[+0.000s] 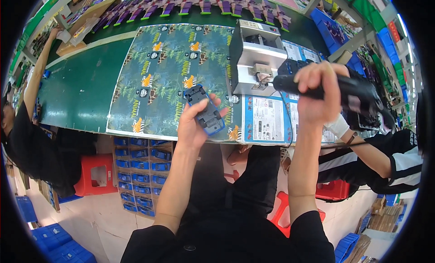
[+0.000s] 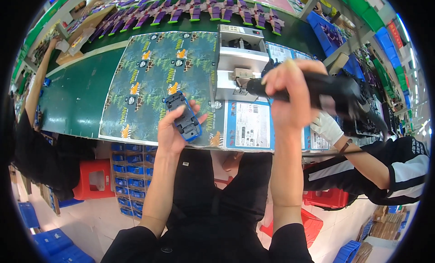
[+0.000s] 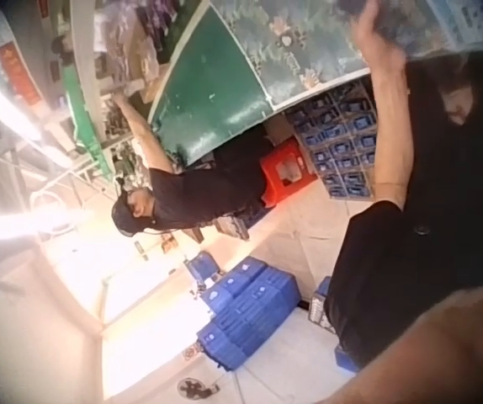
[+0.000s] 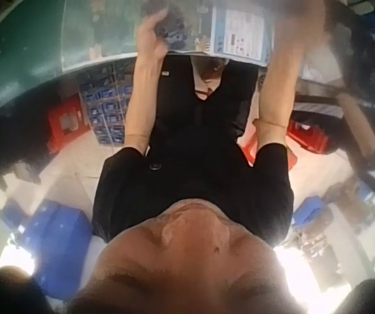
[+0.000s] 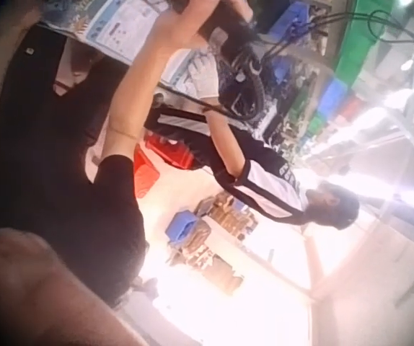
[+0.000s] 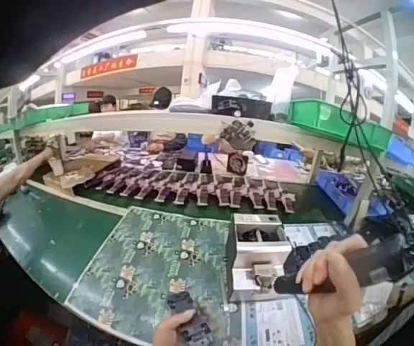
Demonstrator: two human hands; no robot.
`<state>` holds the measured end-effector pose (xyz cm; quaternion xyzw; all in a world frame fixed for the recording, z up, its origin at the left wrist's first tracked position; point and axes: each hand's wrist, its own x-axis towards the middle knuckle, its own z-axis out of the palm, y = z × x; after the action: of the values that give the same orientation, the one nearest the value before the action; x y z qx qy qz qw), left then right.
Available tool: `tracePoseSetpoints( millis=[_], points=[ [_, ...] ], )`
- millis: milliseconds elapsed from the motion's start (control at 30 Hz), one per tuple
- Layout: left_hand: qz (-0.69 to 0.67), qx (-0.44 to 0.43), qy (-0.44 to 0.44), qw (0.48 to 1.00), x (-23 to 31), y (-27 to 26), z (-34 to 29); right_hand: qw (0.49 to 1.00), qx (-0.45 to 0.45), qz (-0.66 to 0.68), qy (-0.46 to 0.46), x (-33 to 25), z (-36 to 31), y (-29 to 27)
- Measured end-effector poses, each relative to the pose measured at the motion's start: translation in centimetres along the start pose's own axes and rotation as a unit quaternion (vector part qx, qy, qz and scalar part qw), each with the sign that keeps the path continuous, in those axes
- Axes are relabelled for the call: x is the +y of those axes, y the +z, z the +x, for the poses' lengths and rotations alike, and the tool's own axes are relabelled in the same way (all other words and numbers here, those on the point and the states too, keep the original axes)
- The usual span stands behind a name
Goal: The person assembles toy cars by picking them up individually, securing screws into the underside of each car using an electric screwdriver, and placing the finished cars onto the assembly table.
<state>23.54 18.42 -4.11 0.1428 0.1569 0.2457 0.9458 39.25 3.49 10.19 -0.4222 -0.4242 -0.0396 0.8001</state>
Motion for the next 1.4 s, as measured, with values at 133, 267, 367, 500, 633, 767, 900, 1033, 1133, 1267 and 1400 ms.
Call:
tracePoseSetpoints(
  millis=[133, 267, 367, 500, 633, 767, 900, 1033, 1133, 1267, 1400],
  points=[
    [0.152, -0.008, 0.040, 0.988, -1.1, 0.0, -0.2, 0.998, 0.027, -0.050, 0.029, 2.5, 0.7, -0.1],
    [0.168, -0.015, 0.014, 0.986, -0.9, 0.4, -0.3, 0.998, 0.042, -0.024, 0.029, 4.1, 0.9, 0.6],
    [0.170, -0.012, 0.024, 0.985, -1.0, 0.3, -0.2, 0.993, 0.011, -0.104, 0.046, 3.4, 1.7, 1.6],
    [0.184, -0.008, 0.045, 0.982, -1.1, -0.3, 0.0, 0.982, 0.004, -0.109, 0.152, 3.6, 1.8, 1.6],
    [0.193, -0.008, 0.047, 0.980, -1.7, 0.3, 0.2, 0.972, 0.004, 0.108, 0.208, 0.1, -2.1, 0.5],
    [0.190, -0.008, 0.037, 0.981, -1.1, 0.4, 0.0, 0.968, -0.088, 0.181, 0.150, -1.2, -5.2, 2.4],
    [0.200, -0.008, 0.040, 0.979, -1.2, 0.3, 0.1, 0.969, -0.057, 0.171, 0.171, -0.5, -6.8, 3.5],
    [0.194, -0.001, 0.033, 0.981, -1.2, 0.5, 0.0, 0.973, -0.071, 0.117, 0.186, -0.2, -7.4, 4.2],
    [0.204, -0.003, 0.039, 0.978, -1.0, 0.4, -0.1, 0.973, -0.065, 0.096, 0.201, -0.1, -7.9, 4.8],
    [0.190, -0.004, 0.024, 0.981, -1.2, 0.5, 0.3, 0.957, -0.064, 0.128, 0.254, -0.2, -7.9, 5.3],
    [0.177, 0.000, 0.012, 0.984, -1.3, 0.5, 0.5, 0.952, -0.093, 0.133, 0.260, -0.4, -7.8, 5.5]
  ],
)
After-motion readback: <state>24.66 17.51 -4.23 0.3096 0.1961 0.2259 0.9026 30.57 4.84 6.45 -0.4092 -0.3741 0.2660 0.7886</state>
